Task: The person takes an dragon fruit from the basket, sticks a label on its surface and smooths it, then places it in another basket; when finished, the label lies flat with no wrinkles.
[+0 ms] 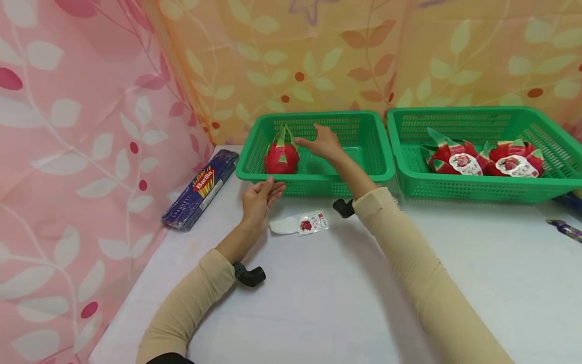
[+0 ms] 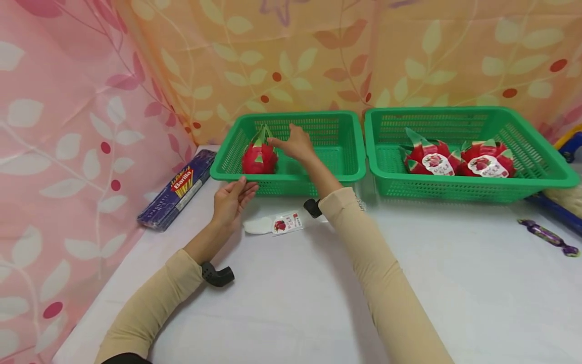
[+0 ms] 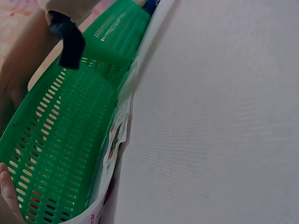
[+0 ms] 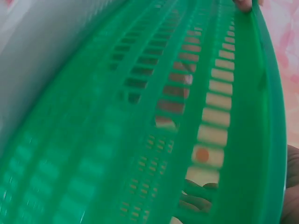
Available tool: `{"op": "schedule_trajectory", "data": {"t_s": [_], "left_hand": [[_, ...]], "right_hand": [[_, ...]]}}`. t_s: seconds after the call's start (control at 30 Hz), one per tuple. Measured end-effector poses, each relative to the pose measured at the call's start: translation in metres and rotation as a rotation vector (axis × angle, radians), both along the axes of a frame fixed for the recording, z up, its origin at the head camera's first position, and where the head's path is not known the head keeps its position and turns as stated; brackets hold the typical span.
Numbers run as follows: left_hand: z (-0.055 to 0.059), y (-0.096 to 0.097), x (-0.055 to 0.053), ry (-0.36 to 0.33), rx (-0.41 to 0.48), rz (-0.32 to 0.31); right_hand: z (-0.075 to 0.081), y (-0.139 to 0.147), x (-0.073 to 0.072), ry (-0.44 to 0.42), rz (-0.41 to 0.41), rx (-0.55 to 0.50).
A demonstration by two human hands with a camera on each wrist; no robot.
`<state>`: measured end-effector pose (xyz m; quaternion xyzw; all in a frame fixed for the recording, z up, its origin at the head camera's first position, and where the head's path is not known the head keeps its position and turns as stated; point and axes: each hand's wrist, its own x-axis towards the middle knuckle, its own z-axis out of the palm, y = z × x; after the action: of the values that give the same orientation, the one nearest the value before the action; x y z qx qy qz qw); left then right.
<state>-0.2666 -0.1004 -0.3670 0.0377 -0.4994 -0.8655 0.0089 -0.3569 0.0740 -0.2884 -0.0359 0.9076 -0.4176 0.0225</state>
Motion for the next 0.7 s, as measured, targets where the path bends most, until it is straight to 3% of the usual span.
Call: {"op": "schedule_trajectory", "data": {"t_s": [0.27,0.63,0.67,0.7], "left_hand": [[0.001,0.002,-0.002,0.006,-0.025,0.018],[-0.004,0.000,0.001,0.043,-0.038,0.010],[-0.004,0.000,0.001,0.045,-0.042,0.012],[-0.004,0.000,0.001,0.051,-0.043,0.017]], "right_hand": [[0.000,-0.040,-0.012,-0.051,-0.003,0.011],[-0.020,-0.066,-0.019,-0.104,-0.033,0.017],[-0.020,-0.066,-0.021,-0.123,-0.035,-0.001],[-0.032,-0.067,-0.035,-0.120,-0.045,-0.020]]}}
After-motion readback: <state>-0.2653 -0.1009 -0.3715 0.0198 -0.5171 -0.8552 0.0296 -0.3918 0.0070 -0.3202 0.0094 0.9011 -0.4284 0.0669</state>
